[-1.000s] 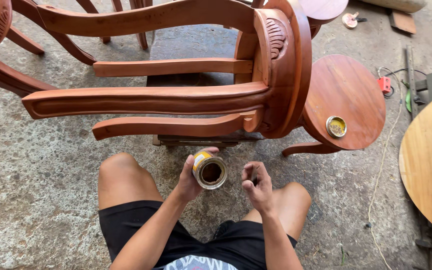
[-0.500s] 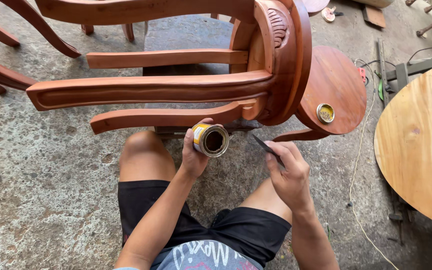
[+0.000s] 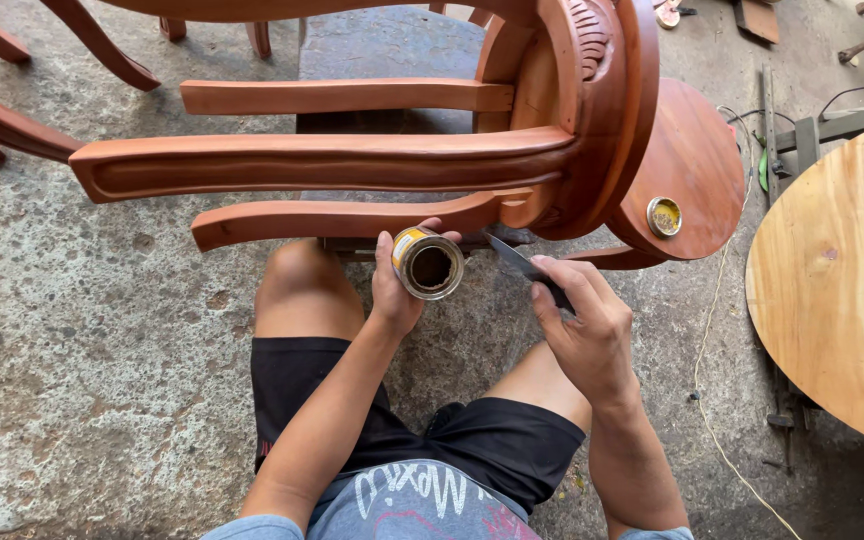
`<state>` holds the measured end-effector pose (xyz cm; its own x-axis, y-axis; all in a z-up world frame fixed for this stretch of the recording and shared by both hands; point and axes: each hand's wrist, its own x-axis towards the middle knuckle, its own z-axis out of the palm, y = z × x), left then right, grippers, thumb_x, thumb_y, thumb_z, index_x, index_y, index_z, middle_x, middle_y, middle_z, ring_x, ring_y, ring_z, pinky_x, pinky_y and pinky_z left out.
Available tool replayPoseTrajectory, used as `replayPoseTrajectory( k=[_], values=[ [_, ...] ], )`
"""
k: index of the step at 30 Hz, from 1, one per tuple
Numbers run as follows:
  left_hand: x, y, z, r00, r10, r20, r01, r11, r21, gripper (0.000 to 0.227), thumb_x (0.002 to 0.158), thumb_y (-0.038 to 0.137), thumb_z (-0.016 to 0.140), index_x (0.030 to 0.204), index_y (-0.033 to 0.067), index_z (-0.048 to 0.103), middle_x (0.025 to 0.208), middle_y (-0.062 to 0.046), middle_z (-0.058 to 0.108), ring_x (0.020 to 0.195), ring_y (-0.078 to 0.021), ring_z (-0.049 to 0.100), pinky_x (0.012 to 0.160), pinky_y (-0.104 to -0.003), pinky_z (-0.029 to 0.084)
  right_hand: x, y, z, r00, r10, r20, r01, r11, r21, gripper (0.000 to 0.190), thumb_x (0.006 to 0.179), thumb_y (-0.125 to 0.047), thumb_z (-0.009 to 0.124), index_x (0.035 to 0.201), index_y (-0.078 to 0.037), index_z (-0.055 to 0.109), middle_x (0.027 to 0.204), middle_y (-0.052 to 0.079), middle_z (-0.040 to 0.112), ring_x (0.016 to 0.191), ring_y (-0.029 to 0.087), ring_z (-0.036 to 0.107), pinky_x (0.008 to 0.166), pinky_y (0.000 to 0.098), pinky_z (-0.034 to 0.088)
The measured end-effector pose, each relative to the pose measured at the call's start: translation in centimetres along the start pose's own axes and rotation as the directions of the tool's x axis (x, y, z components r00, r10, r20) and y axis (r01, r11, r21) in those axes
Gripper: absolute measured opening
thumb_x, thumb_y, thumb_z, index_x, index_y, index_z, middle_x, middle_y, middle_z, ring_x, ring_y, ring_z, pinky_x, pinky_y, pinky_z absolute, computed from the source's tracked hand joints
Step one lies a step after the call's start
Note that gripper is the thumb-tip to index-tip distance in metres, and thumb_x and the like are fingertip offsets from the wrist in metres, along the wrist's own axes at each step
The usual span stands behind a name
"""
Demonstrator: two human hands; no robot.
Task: The person applies a substance from a tin can onto the joints of a wooden stool using a knife while sitting on the floor near other stools.
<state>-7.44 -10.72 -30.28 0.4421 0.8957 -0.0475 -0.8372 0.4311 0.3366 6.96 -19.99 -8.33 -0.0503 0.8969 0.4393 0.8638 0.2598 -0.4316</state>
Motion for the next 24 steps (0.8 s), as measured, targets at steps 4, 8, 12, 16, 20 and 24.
replayPoseTrajectory(
  k=[4, 8, 12, 16, 20, 24],
  values=[
    [-0.1, -0.1, 0.2, 1.0, 0.028, -0.001, -0.028, 0.997, 0.075, 0.077, 0.108, 0.06, 0.019, 0.142, -0.0018, 0.048, 0.127, -0.022, 0.068, 0.11, -0.0274, 0.07, 0.095, -0.041, 0.061, 0.2, -0.6, -0.2, 1.0, -0.02, 0.02, 0.021, 1.0, -0.009, 0.029, 0.094, 0.0, 0.074, 0.122, -0.004, 0.068, 0.109, 0.014, 0.072, 0.095, 0.026, 0.074, 0.083, 0.0341, 0.059],
    [-0.1, 0.1, 0.4, 1.0, 0.014, -0.027, -0.012, 0.998, 0.069, 0.077, 0.108, 0.061, 0.02, 0.143, -0.0019, 0.049, 0.127, -0.022, 0.068, 0.111, -0.026, 0.07, 0.096, -0.039, 0.061, 0.8, -1.6, -0.2, 0.995, -0.046, 0.089, 0.052, 0.996, -0.069, 0.031, 0.092, 0.0, 0.075, 0.122, -0.005, 0.069, 0.108, 0.013, 0.072, 0.092, 0.026, 0.073, 0.079, 0.035, 0.059],
    [-0.2, 0.1, 0.5, 0.999, 0.008, -0.036, -0.006, 0.998, 0.061, 0.076, 0.108, 0.06, 0.021, 0.143, -0.0018, 0.049, 0.126, -0.021, 0.068, 0.113, -0.0255, 0.07, 0.099, -0.04, 0.06, 1.5, -2.7, -0.3, 0.977, -0.084, 0.198, 0.12, 0.977, -0.177, 0.028, 0.09, -0.006, 0.077, 0.117, -0.008, 0.071, 0.105, 0.009, 0.072, 0.084, 0.025, 0.072, 0.072, 0.0358, 0.058],
    [-0.2, 0.0, 0.4, 0.999, 0.036, -0.009, -0.035, 0.998, 0.049, 0.075, 0.109, 0.059, 0.022, 0.144, -0.0021, 0.049, 0.126, -0.022, 0.069, 0.112, -0.0263, 0.07, 0.099, -0.039, 0.059, 2.3, -3.8, -0.2, 0.927, -0.132, 0.35, 0.25, 0.915, -0.316, 0.027, 0.088, -0.013, 0.078, 0.114, -0.01, 0.074, 0.099, 0.005, 0.07, 0.075, 0.023, 0.07, 0.064, 0.0368, 0.056],
    [-0.2, -0.3, 0.1, 0.999, 0.027, -0.024, -0.026, 0.998, 0.053, 0.075, 0.109, 0.059, 0.022, 0.144, -0.0025, 0.048, 0.128, -0.021, 0.068, 0.113, -0.0261, 0.069, 0.1, -0.039, 0.059, 2.7, -4.5, -0.2, 0.896, -0.128, 0.425, 0.312, 0.863, -0.398, 0.025, 0.087, -0.015, 0.075, 0.111, -0.01, 0.073, 0.097, 0.004, 0.067, 0.078, 0.022, 0.07, 0.064, 0.0363, 0.056],
    [-0.2, -0.5, 0.1, 0.999, 0.036, -0.01, -0.035, 0.999, 0.021, 0.074, 0.11, 0.058, 0.024, 0.144, -0.003, 0.048, 0.128, -0.022, 0.067, 0.114, -0.0264, 0.069, 0.101, -0.04, 0.058, 3.0, -4.8, 0.7, 0.86, -0.105, 0.499, 0.362, 0.814, -0.454, 0.025, 0.084, -0.015, 0.073, 0.108, -0.01, 0.072, 0.092, 0.005, 0.065, 0.076, 0.021, 0.069, 0.063, 0.0364, 0.057]
  ],
)
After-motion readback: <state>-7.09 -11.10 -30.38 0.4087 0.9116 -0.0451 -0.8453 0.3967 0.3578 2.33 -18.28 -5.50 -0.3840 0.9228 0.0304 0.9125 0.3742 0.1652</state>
